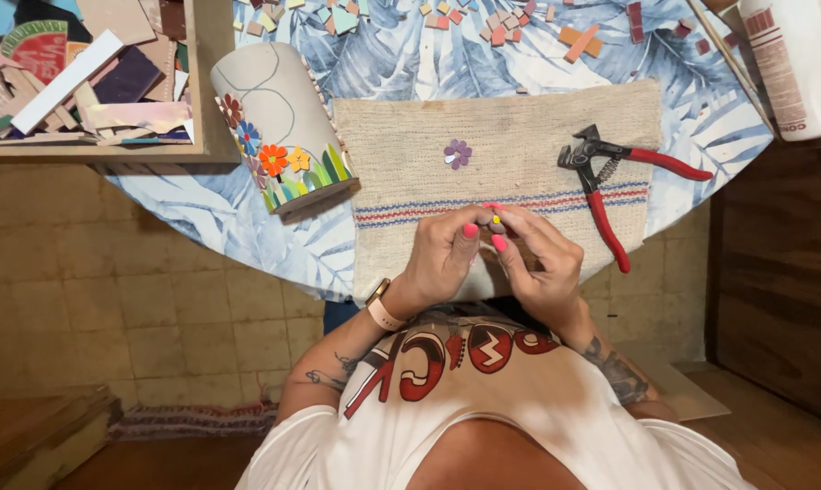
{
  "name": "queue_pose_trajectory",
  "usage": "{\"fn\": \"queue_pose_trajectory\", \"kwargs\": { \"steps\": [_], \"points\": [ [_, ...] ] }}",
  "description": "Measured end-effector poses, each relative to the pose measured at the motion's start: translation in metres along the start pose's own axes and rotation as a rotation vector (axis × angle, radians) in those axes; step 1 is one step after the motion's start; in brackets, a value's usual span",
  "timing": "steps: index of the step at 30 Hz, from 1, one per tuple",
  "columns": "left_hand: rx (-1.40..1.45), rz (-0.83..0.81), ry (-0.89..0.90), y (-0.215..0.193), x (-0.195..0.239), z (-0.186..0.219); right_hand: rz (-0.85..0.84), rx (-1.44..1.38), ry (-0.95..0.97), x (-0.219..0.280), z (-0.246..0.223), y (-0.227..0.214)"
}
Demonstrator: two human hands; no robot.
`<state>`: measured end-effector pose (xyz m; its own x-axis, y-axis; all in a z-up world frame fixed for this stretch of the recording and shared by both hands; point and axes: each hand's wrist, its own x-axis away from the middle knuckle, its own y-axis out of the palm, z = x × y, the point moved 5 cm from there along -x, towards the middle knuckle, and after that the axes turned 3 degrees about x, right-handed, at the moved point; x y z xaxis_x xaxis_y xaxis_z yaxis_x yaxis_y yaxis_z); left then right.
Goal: Trimming small mosaic tiles using tile nippers and selecting them from a storage box
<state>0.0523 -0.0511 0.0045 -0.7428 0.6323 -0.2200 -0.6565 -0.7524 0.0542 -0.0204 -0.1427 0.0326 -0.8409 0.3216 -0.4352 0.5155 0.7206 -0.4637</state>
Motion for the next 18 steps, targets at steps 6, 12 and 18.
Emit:
{"fn": "queue_pose_trajectory", "kwargs": {
  "steps": [6, 12, 18],
  "points": [
    [0.013, -0.01, 0.005, 0.003, 0.005, -0.007, 0.047, 0.022, 0.002, 0.0, 0.001, 0.0],
    [0.0, -0.009, 0.034, 0.001, 0.003, 0.005, 0.073, 0.088, -0.101, 0.003, -0.001, 0.0],
    [-0.02, -0.023, 0.042, 0.002, 0.002, 0.008, 0.07, 0.166, -0.175, 0.006, -0.006, -0.001]
  ]
}}
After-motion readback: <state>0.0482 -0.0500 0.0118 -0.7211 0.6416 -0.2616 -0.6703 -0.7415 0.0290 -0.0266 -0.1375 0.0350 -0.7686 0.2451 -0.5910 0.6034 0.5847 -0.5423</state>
